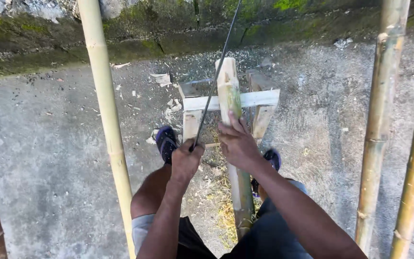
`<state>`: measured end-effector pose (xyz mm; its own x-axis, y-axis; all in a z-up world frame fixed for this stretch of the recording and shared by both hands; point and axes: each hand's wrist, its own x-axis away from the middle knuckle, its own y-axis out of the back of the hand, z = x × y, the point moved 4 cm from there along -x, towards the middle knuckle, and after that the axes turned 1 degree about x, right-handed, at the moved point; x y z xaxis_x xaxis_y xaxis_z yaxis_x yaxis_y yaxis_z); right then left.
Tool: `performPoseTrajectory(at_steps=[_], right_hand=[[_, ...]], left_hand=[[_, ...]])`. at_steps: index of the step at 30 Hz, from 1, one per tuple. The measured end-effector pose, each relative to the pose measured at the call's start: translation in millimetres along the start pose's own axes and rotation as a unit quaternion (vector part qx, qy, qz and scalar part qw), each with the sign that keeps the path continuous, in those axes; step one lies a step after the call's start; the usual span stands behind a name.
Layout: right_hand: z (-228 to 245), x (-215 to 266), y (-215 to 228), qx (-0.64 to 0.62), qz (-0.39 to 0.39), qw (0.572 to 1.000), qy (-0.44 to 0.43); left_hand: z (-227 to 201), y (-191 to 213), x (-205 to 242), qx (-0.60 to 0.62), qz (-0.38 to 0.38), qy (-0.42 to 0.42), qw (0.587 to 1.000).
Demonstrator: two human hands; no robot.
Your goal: The person is using a machete to shave and shape a piece of bamboo.
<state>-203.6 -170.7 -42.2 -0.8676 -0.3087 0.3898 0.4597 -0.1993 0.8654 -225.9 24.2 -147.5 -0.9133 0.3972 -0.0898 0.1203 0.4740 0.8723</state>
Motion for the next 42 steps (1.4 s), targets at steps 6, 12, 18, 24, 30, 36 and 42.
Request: performPoseTrajectory(at_steps=[6, 12, 18, 24, 30, 36, 42], right_hand=[[-20, -14, 108, 0.146, -0.219, 0.954, 0.144], [-71, -35, 154, 0.283, -0.041, 0.958, -0.008], [-129, -51, 113, 0.093, -0.123, 0.988, 0.013], [-136, -108, 131, 0.072, -0.145, 0.987, -0.01], [-179, -143, 125, 0.002, -0.133, 0.991, -0.036], [-200, -150, 130, -0.038, -0.163, 0.983, -0.077], [-205, -142, 113, 0.009, -0.234, 0.972, -0.018]], left_hand=[[-28, 89, -17, 0.245, 0.253, 0.316, 0.881], [-18, 103, -42, 0.264, 0.371, 0.295, 0.84], [9, 124, -79, 0.1, 0.357, 0.205, 0.906], [14, 137, -151, -0.009, 0.321, 0.232, 0.918], [25, 112, -212, -0.067, 0.284, 0.193, 0.937], [31, 99, -232, -0.052, 0.24, 0.186, 0.951], [22, 102, -221, -0.077, 0.254, 0.2, 0.943]])
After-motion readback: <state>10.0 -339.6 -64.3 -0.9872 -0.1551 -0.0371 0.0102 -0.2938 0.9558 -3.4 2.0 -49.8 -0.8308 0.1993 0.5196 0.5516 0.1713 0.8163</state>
